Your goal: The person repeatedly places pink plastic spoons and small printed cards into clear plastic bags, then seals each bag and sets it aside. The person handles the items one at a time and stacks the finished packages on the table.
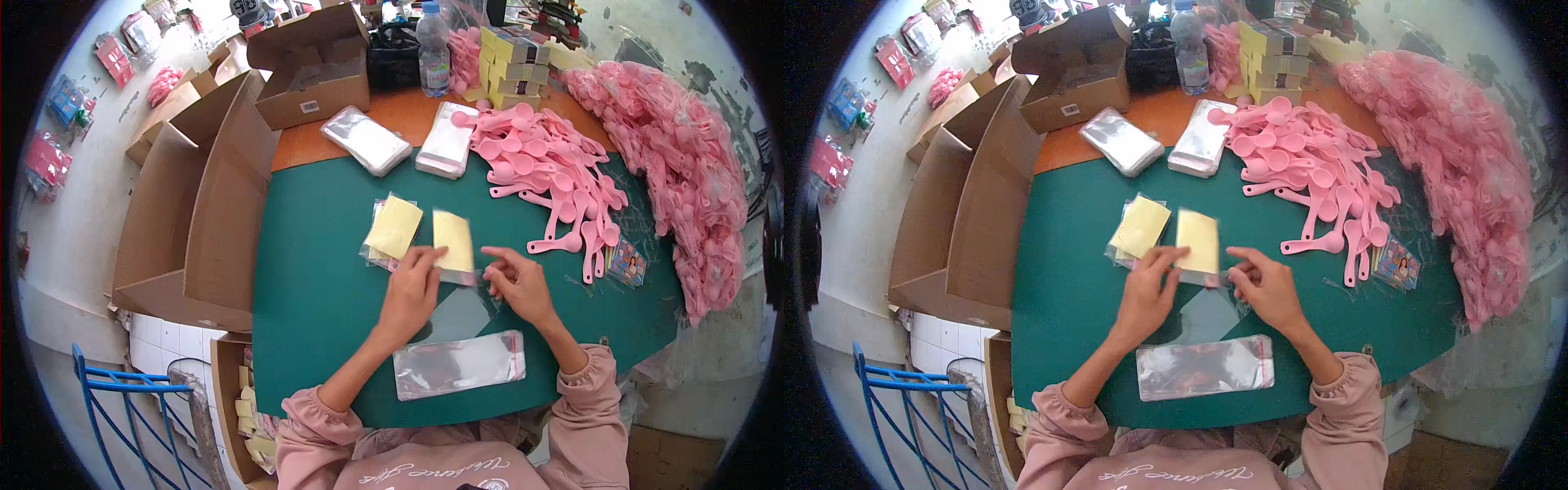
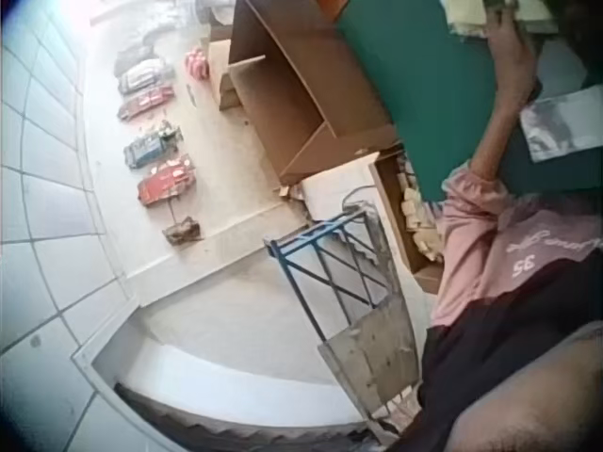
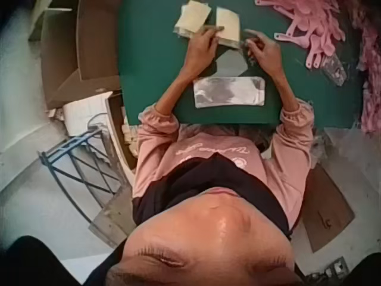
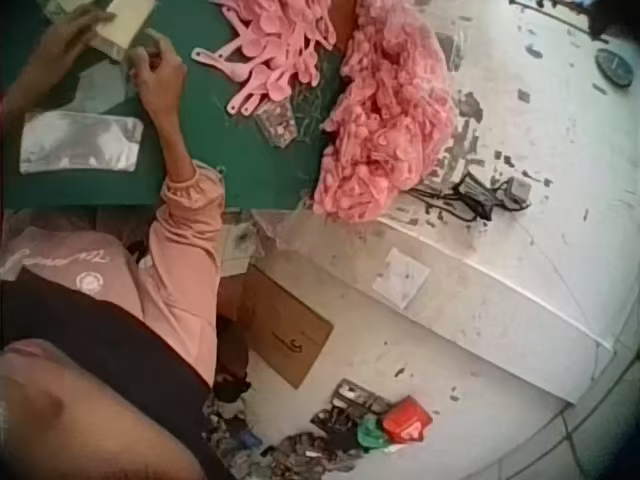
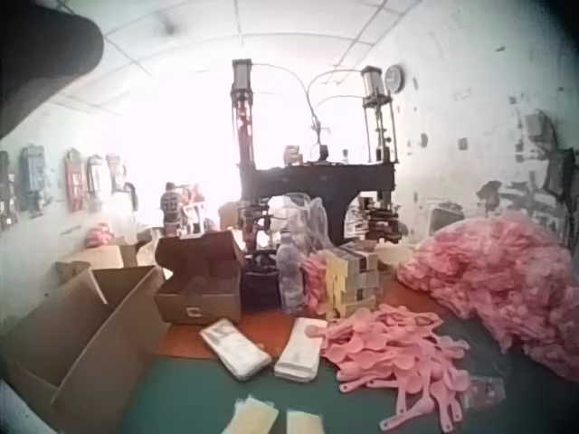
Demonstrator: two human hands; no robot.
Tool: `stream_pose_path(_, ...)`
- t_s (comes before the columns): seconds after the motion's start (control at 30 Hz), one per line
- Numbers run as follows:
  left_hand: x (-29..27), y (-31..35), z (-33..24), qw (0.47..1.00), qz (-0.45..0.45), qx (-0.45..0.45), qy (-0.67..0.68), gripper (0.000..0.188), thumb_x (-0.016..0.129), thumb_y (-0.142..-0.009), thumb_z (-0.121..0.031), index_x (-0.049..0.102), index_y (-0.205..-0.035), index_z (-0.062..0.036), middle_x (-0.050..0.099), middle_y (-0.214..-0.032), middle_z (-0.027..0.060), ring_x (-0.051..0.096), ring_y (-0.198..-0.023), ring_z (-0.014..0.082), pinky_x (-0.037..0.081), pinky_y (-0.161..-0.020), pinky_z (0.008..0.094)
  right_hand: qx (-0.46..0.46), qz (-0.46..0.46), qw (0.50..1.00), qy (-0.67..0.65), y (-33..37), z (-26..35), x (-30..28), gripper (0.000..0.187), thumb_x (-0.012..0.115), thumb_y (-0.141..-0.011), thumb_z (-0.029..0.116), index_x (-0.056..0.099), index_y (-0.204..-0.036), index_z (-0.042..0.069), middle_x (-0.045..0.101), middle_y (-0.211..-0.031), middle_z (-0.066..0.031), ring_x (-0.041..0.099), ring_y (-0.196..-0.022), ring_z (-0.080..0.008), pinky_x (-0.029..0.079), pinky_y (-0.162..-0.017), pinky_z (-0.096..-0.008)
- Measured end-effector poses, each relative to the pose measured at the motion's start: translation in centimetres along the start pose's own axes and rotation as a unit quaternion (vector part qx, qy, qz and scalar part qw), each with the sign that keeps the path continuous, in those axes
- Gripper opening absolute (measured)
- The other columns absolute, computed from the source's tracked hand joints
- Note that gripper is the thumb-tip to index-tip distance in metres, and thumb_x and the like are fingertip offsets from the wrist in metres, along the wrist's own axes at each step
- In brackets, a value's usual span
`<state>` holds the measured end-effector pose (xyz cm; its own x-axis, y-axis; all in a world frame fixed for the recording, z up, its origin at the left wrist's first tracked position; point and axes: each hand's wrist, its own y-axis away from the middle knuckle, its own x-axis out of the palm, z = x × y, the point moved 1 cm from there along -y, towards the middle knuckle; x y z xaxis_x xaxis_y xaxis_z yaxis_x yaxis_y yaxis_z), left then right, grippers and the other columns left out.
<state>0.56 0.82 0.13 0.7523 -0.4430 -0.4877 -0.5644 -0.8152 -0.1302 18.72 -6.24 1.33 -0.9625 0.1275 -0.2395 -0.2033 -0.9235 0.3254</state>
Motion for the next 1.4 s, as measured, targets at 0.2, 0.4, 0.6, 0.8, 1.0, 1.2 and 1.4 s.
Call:
stream_pose_path(0.2, -6.3, -1.8, 3.9, 0.945, -0.160, 0.097, -0.267, 0.030, 0.050, -0.075, 0.002, 0.059, -0.103, -0.0025, 0.050, -0.104, 0.0182, 0.053, -0.089, 0.0330, 0.044, -0.078, 0.0381, -0.273, -0.205, 0.878, 0.335, -1.1, -1.0, -5.8, 0.025, 0.056, -0.076, 0.003, 0.059, -0.101, 0.004, 0.057, -0.090, -0.0102, 0.054, -0.085, -0.0238, 0.044, -0.076, -0.0358)
stream_pose_path(0.4, -6.8, -0.9, 1.1, 0.844, -0.272, 0.105, -0.450, 0.021, 0.056, -0.078, -0.009, 0.062, -0.098, -0.0063, 0.050, -0.105, 0.0170, 0.053, -0.089, 0.0292, 0.041, -0.078, 0.0383, -0.270, -0.192, 0.792, 0.513, -1.1, -2.1, -6.8, 0.032, 0.055, -0.072, 0.002, 0.057, -0.103, 0.006, 0.055, -0.091, -0.0108, 0.051, -0.089, -0.0271, 0.040, -0.078, -0.0387)
stream_pose_path(0.6, 2.3, 1.9, -1.0, 0.983, -0.006, 0.078, -0.169, 0.051, 0.062, -0.074, -0.011, 0.043, -0.121, -0.0041, 0.051, -0.090, 0.0152, 0.053, -0.081, 0.0296, 0.044, -0.073, 0.0385, -0.319, -0.241, 0.870, 0.287, 0.0, 1.0, -4.2, 0.036, 0.055, -0.076, -0.003, 0.052, -0.111, 0.005, 0.056, -0.087, -0.0091, 0.057, -0.075, -0.0183, 0.047, -0.067, -0.0306)
stream_pose_path(0.8, 1.2, 0.4, 0.3, 0.991, 0.070, 0.076, -0.079, 0.032, 0.060, -0.072, -0.005, 0.056, -0.104, 0.0010, 0.052, -0.080, 0.0109, 0.055, -0.072, 0.0259, 0.046, -0.068, 0.0339, -0.326, -0.206, 0.922, -0.019, 0.3, 0.7, -3.0, 0.029, 0.053, -0.085, 0.004, 0.049, -0.113, 0.002, 0.054, -0.085, -0.0046, 0.057, -0.078, -0.0113, 0.051, -0.071, -0.0251)
stream_pose_path(1.0, 0.9, -0.3, 0.7, 0.989, 0.081, 0.026, 0.123, 0.015, 0.061, -0.075, -0.010, 0.061, -0.087, -0.0014, 0.064, -0.082, 0.0102, 0.062, -0.073, 0.0168, 0.049, -0.067, 0.0288, -0.291, -0.197, 0.930, -0.111, 0.1, 0.0, -2.4, 0.019, 0.050, -0.089, 0.011, 0.050, -0.103, 0.000, 0.055, -0.084, -0.0037, 0.058, -0.072, -0.0101, 0.054, -0.060, -0.0251)
stream_pose_path(1.2, 0.0, -0.4, -0.1, 0.960, 0.156, -0.103, 0.209, 0.020, 0.064, -0.076, -0.015, 0.062, -0.090, -0.0013, 0.067, -0.079, 0.0089, 0.063, -0.074, 0.0115, 0.048, -0.069, 0.0231, -0.292, -0.224, 0.918, -0.148, 0.9, 0.9, -1.5, 0.013, 0.048, -0.089, 0.011, 0.049, -0.096, 0.000, 0.055, -0.076, -0.0047, 0.058, -0.062, -0.0102, 0.054, -0.058, -0.0251)
stream_pose_path(1.4, -1.6, -0.6, -1.5, 0.966, 0.163, -0.080, 0.182, 0.020, 0.066, -0.078, -0.014, 0.061, -0.091, 0.0002, 0.066, -0.081, 0.0071, 0.062, -0.077, 0.0102, 0.049, -0.070, 0.0233, -0.312, -0.272, 0.906, -0.086, 1.1, 1.2, -1.1, 0.015, 0.050, -0.089, 0.011, 0.048, -0.100, 0.001, 0.057, -0.072, -0.0045, 0.055, -0.060, -0.0076, 0.049, -0.053, -0.0209)
